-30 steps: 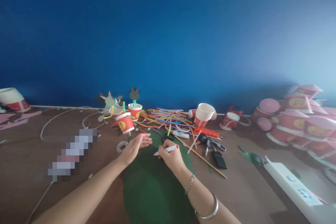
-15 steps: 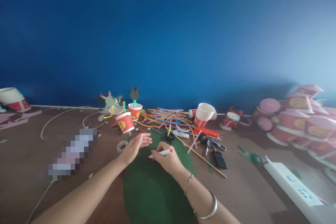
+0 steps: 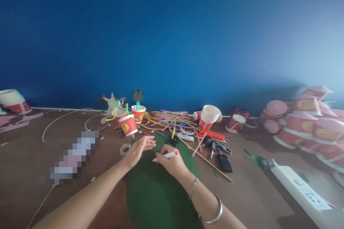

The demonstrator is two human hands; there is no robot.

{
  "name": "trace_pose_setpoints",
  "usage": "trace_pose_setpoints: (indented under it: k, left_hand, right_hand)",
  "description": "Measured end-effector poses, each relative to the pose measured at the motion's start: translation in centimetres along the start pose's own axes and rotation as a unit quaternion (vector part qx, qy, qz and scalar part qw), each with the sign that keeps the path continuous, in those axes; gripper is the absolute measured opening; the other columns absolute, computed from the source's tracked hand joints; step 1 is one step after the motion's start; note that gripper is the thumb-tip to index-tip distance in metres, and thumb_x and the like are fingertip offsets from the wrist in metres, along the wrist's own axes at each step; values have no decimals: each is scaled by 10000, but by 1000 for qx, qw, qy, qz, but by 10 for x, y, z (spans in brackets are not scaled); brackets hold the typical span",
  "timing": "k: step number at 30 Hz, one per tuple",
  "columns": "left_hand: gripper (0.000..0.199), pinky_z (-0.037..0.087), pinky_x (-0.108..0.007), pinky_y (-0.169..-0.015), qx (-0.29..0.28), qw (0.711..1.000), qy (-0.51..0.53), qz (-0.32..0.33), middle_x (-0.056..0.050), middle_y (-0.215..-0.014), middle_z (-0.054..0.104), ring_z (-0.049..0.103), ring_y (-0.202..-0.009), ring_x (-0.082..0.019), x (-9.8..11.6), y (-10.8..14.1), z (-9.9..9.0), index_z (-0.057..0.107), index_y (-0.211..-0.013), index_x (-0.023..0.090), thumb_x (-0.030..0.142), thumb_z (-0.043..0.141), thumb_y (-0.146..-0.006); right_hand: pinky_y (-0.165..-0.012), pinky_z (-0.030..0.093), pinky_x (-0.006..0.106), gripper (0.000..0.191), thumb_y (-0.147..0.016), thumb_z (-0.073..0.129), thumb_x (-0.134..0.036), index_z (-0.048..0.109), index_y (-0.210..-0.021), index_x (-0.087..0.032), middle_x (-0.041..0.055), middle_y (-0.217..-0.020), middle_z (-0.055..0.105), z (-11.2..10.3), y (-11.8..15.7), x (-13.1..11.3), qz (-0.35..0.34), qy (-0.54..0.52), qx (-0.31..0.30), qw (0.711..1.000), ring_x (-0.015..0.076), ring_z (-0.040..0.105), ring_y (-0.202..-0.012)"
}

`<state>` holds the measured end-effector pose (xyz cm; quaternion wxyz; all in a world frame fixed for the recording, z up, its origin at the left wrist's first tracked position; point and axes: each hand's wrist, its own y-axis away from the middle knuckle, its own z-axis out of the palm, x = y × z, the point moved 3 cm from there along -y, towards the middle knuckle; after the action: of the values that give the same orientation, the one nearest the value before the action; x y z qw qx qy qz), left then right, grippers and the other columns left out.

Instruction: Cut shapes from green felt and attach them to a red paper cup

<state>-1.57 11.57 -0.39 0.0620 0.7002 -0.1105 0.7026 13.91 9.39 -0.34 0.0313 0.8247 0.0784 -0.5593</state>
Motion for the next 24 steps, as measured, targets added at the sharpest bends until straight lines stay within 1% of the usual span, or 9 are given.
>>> trace_pose_setpoints:
  k: [3, 6, 12, 18, 21, 24]
  left_hand:
    - [608, 481, -376, -838, -1, 1000, 0, 1, -160, -1023, 629, 608, -960, -248, -1, 0, 0, 556, -1084, 91, 598, 342, -827]
    - [605, 480, -374, -837, 0, 1000, 3, 1, -157, -1017, 633, 611, -953, -245, 0, 0, 0, 560, -1076, 93, 600, 343, -826]
    - [610, 478, -381, -842, 0, 1000, 3, 0, -162, -1021, 630, 610, -954, -247, 0, 0, 0, 556, -1081, 88, 599, 343, -826]
    - [607, 478, -391, -843, 2, 1000, 1, -4, -158, -1012, 635, 612, -954, -254, 2, 1, 0, 564, -1073, 93, 602, 346, -823]
    - [617, 478, -387, -847, 2, 1000, 0, -4, -165, -1018, 630, 608, -962, -253, 2, 1, 0, 556, -1082, 85, 604, 345, -823]
    - [617, 482, -382, -844, 0, 1000, 6, -3, -164, -1018, 631, 609, -963, -252, 0, 1, 0, 553, -1087, 85, 604, 353, -820]
  right_hand:
    - [-462, 401, 193, 206, -735, 562, -289, 451, -587, -199, -11, -526, 634, 0, 0, 0, 2, -8, 1, 1000, 163, 654, -561]
    - [-451, 388, 187, 198, -735, 563, -285, 463, -590, -196, -5, -540, 647, 0, 1, -2, 4, 8, 1, 1000, 156, 646, -563]
    - [-419, 352, 181, 192, -730, 565, -283, 474, -586, -193, -9, -558, 663, -1, 2, -6, 3, 27, 3, 1000, 117, 581, -491]
    - [-388, 327, 176, 187, -720, 569, -283, 471, -587, -195, -12, -562, 660, 1, 2, -6, 15, 25, -6, 1000, 113, 562, -469]
    - [-426, 362, 182, 189, -718, 571, -276, 471, -580, -193, -2, -552, 656, 0, 1, -5, 7, 14, -1, 1000, 132, 598, -508]
    - [-467, 398, 195, 203, -731, 549, -274, 441, -576, -198, -2, -513, 632, -3, 0, 0, 7, -30, 23, 999, 158, 635, -544]
